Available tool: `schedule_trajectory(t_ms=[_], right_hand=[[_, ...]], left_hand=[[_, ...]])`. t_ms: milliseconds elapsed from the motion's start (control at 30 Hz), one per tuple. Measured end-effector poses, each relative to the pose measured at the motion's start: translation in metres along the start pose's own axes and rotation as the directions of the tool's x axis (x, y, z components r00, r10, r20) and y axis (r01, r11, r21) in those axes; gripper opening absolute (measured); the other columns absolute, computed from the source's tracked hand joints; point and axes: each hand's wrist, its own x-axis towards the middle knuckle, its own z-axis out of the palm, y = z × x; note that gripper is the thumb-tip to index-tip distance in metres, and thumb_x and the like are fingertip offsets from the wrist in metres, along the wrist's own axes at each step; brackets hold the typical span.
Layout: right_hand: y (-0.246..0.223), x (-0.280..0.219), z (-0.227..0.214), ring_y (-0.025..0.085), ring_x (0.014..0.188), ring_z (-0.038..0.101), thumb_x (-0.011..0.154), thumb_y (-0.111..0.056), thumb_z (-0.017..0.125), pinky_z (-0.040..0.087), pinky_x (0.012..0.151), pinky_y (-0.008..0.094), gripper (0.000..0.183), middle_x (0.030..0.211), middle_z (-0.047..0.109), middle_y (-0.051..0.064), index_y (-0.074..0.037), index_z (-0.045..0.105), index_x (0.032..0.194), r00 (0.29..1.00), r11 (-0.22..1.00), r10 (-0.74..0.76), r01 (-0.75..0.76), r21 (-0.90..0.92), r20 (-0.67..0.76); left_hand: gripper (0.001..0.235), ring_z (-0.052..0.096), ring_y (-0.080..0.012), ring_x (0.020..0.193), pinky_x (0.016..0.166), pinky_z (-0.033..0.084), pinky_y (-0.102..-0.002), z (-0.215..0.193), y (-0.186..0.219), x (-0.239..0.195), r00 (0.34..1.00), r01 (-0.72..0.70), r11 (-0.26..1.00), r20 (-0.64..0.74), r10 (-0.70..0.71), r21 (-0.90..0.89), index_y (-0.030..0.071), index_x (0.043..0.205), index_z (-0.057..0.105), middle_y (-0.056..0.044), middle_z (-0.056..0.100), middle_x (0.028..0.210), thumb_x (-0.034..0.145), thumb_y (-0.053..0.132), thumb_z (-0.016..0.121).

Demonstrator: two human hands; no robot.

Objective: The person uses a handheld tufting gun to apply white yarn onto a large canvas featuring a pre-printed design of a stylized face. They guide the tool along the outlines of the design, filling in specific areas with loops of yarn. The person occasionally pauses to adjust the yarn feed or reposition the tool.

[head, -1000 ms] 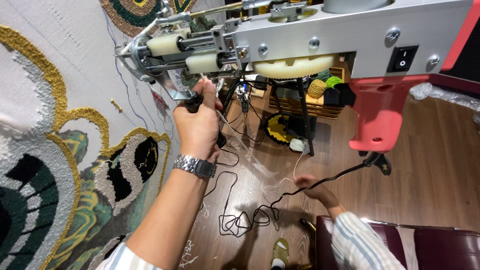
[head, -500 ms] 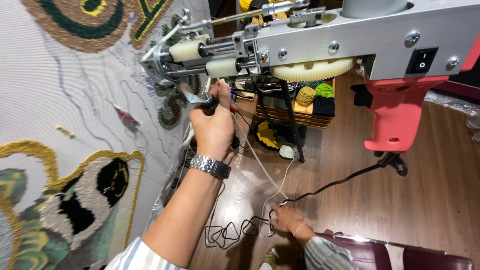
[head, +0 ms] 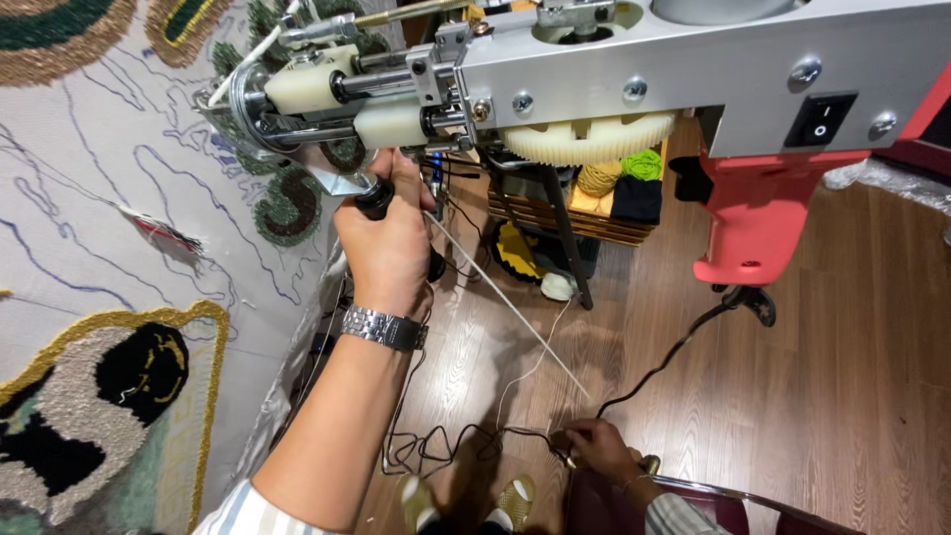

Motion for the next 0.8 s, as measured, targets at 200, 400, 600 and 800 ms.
schedule_trajectory(t_ms=[200, 400, 600, 800], right_hand=[[0.007, 0.004, -0.008, 0.023, 0.091, 0.077, 0.092, -0.019, 0.065, 0.062, 0.080, 0.036, 0.029, 0.109, 0.077, 0.012, -0.010, 0.073, 0.119, 0.967, 0.972, -0.225, 0.214, -0.095, -0.120], [-0.011, -0.003, -0.022, 0.027, 0.083, 0.076, 0.096, -0.019, 0.061, 0.060, 0.079, 0.037, 0.031, 0.101, 0.077, 0.014, -0.016, 0.068, 0.126, 0.995, 0.987, -0.083, 0.074, -0.145, -0.061], [0.009, 0.011, -0.020, 0.024, 0.094, 0.073, 0.093, -0.018, 0.061, 0.058, 0.085, 0.037, 0.032, 0.113, 0.075, 0.011, -0.015, 0.068, 0.124, 0.977, 0.982, -0.178, 0.168, -0.087, -0.116], [0.004, 0.012, -0.034, 0.023, 0.091, 0.073, 0.098, -0.020, 0.058, 0.058, 0.087, 0.038, 0.035, 0.100, 0.078, 0.013, -0.024, 0.066, 0.132, 0.989, 0.997, 0.001, -0.013, -0.083, -0.145]], left_hand=[[0.029, 0.053, -0.0053, 0.056, 0.048, 0.041, -0.023, 0.015, -0.019, 0.000, 0.996, 0.092, 0.991, 0.006, -0.092, -0.096, 0.003, 0.118, 0.066, 0.002, 0.062, 0.072, 0.095, 0.021, 0.069], [0.024, 0.058, -0.0060, 0.067, 0.056, 0.044, -0.022, 0.019, -0.040, 0.006, 0.998, 0.011, 0.998, 0.063, -0.007, -0.056, 0.001, 0.112, 0.065, 0.000, 0.065, 0.079, 0.099, 0.020, 0.070], [0.019, 0.053, -0.0064, 0.061, 0.051, 0.039, -0.022, 0.023, -0.052, 0.007, 0.995, 0.075, 0.990, 0.068, -0.067, -0.123, 0.002, 0.106, 0.066, -0.001, 0.065, 0.076, 0.096, 0.018, 0.071], [0.018, 0.054, -0.0059, 0.063, 0.054, 0.042, -0.022, 0.029, -0.051, 0.008, 0.988, 0.033, 0.989, 0.153, -0.011, -0.143, 0.001, 0.105, 0.066, -0.001, 0.062, 0.077, 0.102, 0.019, 0.069]])
